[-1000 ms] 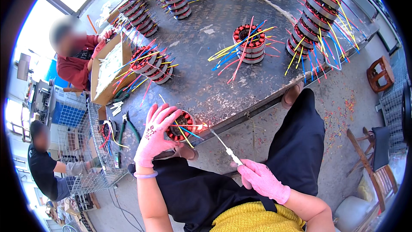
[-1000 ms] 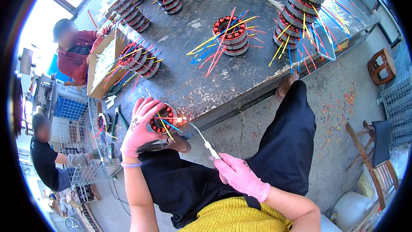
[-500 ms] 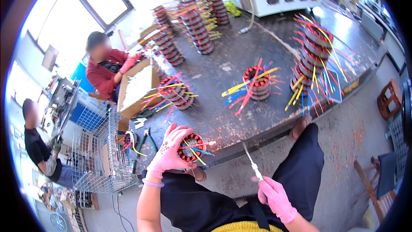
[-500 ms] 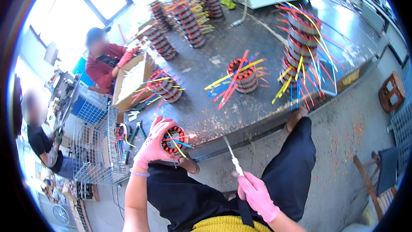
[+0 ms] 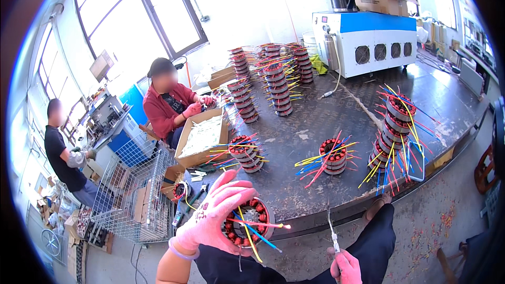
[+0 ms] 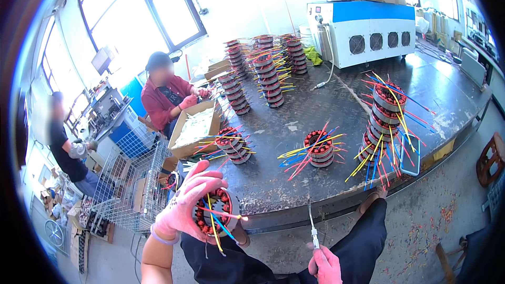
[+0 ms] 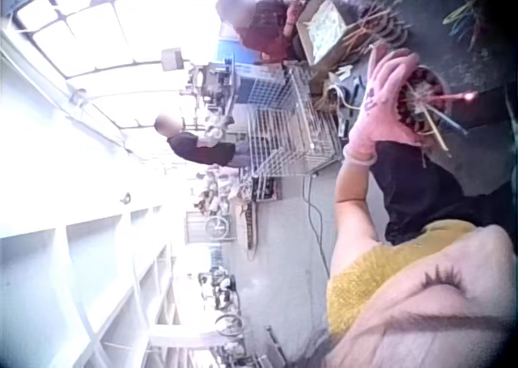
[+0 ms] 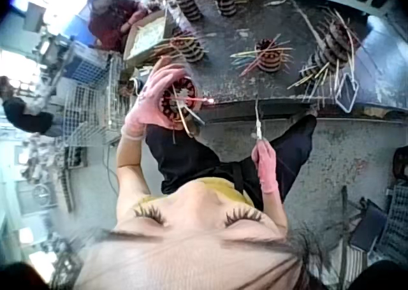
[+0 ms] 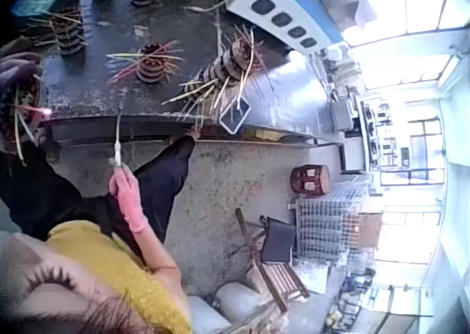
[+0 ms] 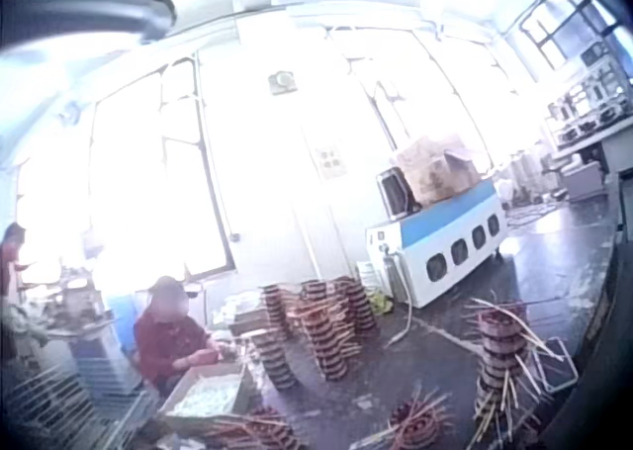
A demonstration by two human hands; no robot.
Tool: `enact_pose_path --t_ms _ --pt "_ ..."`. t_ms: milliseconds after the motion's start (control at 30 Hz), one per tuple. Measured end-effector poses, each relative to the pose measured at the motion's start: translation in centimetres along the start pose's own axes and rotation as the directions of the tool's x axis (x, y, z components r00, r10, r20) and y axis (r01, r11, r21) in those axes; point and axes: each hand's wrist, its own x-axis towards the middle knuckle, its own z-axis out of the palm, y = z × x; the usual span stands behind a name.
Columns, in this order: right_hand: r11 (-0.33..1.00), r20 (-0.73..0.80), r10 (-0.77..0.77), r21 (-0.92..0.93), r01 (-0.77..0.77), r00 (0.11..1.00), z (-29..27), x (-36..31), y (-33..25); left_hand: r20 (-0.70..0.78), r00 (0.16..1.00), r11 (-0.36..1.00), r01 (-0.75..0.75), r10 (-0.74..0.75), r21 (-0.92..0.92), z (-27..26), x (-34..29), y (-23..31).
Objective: The person uses a soldering iron and solder wire to connect wires on motor stators. They pick up stators from the workbench, apply solder to the wire leads, and then place the finished components onto stacks.
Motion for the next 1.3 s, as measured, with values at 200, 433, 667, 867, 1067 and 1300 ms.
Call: enact_pose_path --t_ms 200,433,667,867,1067,1300 --pt "0.998 0.002 -0.008 -0.055 0.008 1.000 -0.1 0.7 1.0 -0.158 0.969 0.976 0.203 -0.189 0.077 0.2 -1.0 -10.1" --pt "0.994 -0.007 -0.017 -0.109 0.016 1.000 0.9 1.1 -0.8 -0.156 0.852 0.866 0.488 -0.500 -0.111 0.5 2.8 -21.8" --pt "0.990 -0.021 0.011 -0.140 -0.014 1.000 0.9 1.6 -0.7 -0.070 0.839 0.837 0.544 -0.540 0.059 3.6 4.1 -26.4" --pt "0.986 -0.005 0.023 -0.165 -0.023 1.000 1.1 1.5 -0.7 -0.113 0.820 0.822 0.568 -0.561 0.038 4.8 4.0 -25.6" --pt "0.994 0.019 0.004 -0.110 -0.002 1.000 0.6 1.8 0.1 -0.052 0.834 0.802 0.544 -0.549 0.246 4.7 4.9 -25.1" --pt "0.991 0.019 -0.013 -0.133 0.015 1.000 0.8 2.2 0.4 0.068 0.841 0.804 0.484 -0.536 0.345 4.0 4.6 -25.9"
